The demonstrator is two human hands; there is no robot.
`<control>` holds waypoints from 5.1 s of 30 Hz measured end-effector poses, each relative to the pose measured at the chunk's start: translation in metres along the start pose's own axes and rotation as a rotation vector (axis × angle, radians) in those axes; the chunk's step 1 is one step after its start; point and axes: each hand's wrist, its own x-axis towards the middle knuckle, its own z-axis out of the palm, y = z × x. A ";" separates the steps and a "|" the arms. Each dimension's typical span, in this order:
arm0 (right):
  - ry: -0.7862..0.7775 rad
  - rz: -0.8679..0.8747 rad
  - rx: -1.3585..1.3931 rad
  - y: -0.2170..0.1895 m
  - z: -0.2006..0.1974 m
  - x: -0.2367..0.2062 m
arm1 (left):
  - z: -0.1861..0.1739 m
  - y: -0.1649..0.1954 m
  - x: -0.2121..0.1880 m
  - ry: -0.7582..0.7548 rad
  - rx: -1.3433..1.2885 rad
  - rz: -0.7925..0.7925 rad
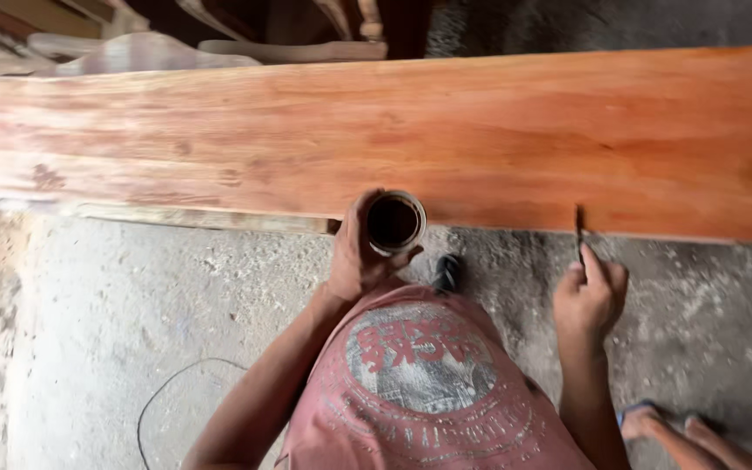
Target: The person holds a can of wood stain in one hand and a small brush in the other, brushing the stain along a long wooden board resting on supports. They work the brush back and forth across the board surface, dipping the brush into the can, and continue coating the wood until the end of the clip.
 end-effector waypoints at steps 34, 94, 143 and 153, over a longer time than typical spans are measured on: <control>-0.497 -1.611 0.190 -0.771 0.090 -0.304 | -0.527 -0.227 -0.390 0.511 0.309 -0.183; -0.022 -0.151 -0.079 -1.430 0.687 -0.286 | -1.232 -0.995 -0.059 -0.092 -0.042 0.164; -0.337 0.036 0.107 -1.461 0.667 -0.308 | -1.227 -0.996 -0.062 -0.156 -0.002 0.145; -0.084 0.064 -0.111 -1.417 0.654 -0.248 | -1.227 -1.000 -0.064 -0.149 0.010 0.179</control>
